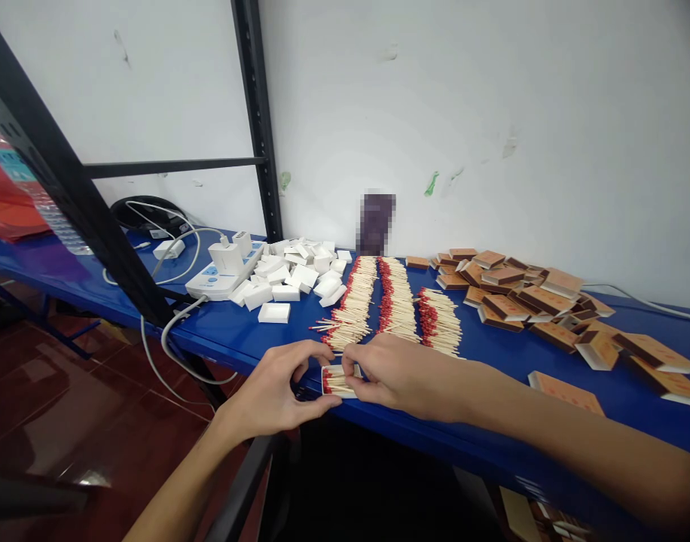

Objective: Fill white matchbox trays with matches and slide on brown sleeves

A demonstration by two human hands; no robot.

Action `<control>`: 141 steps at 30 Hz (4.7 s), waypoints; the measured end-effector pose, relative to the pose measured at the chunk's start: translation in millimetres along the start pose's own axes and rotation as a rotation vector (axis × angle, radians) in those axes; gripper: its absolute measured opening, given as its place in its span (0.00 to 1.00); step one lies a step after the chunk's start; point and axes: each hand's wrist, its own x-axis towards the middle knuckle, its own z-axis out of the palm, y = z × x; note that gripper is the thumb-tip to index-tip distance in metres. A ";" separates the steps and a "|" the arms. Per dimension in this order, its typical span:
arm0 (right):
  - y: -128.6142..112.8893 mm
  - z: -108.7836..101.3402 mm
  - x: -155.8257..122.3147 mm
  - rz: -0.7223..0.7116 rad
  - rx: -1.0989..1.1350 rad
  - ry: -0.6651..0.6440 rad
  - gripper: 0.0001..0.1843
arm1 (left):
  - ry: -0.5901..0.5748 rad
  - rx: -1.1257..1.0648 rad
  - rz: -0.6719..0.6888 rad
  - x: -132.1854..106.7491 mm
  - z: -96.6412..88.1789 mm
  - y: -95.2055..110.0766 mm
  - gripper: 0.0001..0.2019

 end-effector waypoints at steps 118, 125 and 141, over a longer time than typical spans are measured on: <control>18.3 -0.6 15.5 0.066 -0.065 0.105 0.06 | -0.032 -0.086 0.100 2.0 -1.5 -1.9 0.09; 24.9 4.3 18.0 0.021 -0.031 0.122 0.08 | -0.032 -0.073 0.112 2.8 -2.4 -0.9 0.09; 23.8 7.2 18.8 0.042 -0.008 0.147 0.08 | -0.029 -0.076 0.110 1.9 -2.8 -0.8 0.11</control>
